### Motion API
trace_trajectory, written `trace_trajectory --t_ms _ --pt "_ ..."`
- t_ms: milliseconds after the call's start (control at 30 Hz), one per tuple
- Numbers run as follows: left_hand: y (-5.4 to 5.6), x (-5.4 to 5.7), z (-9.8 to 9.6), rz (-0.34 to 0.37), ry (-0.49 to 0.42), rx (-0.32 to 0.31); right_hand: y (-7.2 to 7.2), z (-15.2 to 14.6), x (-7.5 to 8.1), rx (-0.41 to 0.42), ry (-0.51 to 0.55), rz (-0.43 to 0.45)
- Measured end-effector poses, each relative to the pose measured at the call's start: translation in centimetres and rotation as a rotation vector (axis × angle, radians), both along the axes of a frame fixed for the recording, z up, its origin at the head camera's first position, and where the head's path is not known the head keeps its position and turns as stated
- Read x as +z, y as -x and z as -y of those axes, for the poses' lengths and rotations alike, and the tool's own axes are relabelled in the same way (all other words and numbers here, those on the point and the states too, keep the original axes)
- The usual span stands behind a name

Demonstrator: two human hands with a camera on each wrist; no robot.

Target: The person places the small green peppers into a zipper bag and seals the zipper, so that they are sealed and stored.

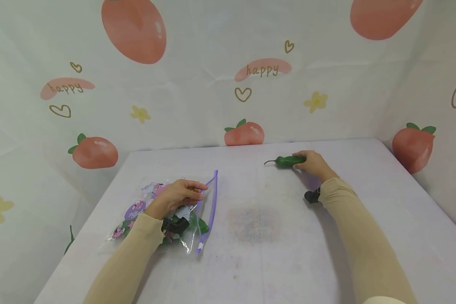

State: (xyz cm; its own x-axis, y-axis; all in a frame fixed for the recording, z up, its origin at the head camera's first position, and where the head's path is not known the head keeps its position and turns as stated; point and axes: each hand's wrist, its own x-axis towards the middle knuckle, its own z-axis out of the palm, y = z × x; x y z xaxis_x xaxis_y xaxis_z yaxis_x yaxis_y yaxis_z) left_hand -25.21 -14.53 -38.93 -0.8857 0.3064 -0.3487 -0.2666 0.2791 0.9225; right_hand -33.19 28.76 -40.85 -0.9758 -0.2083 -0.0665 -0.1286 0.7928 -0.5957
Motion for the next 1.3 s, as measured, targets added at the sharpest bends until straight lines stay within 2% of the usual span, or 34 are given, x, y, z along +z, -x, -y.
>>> trace_trajectory --t_ms 400,767,1300 --pt "-0.1 0.0 0.1 0.003 -0.003 -0.001 -0.3 0.2 0.1 0.024 -0.016 0.001" --pt "0.0 -0.1 0.1 0.004 0.015 0.005 -1.3 0.4 0.8 0.047 0.001 -0.014" --pt "-0.1 -0.1 0.0 0.003 0.023 0.011 -2.4 -0.2 1.3 -0.015 0.008 -0.032"
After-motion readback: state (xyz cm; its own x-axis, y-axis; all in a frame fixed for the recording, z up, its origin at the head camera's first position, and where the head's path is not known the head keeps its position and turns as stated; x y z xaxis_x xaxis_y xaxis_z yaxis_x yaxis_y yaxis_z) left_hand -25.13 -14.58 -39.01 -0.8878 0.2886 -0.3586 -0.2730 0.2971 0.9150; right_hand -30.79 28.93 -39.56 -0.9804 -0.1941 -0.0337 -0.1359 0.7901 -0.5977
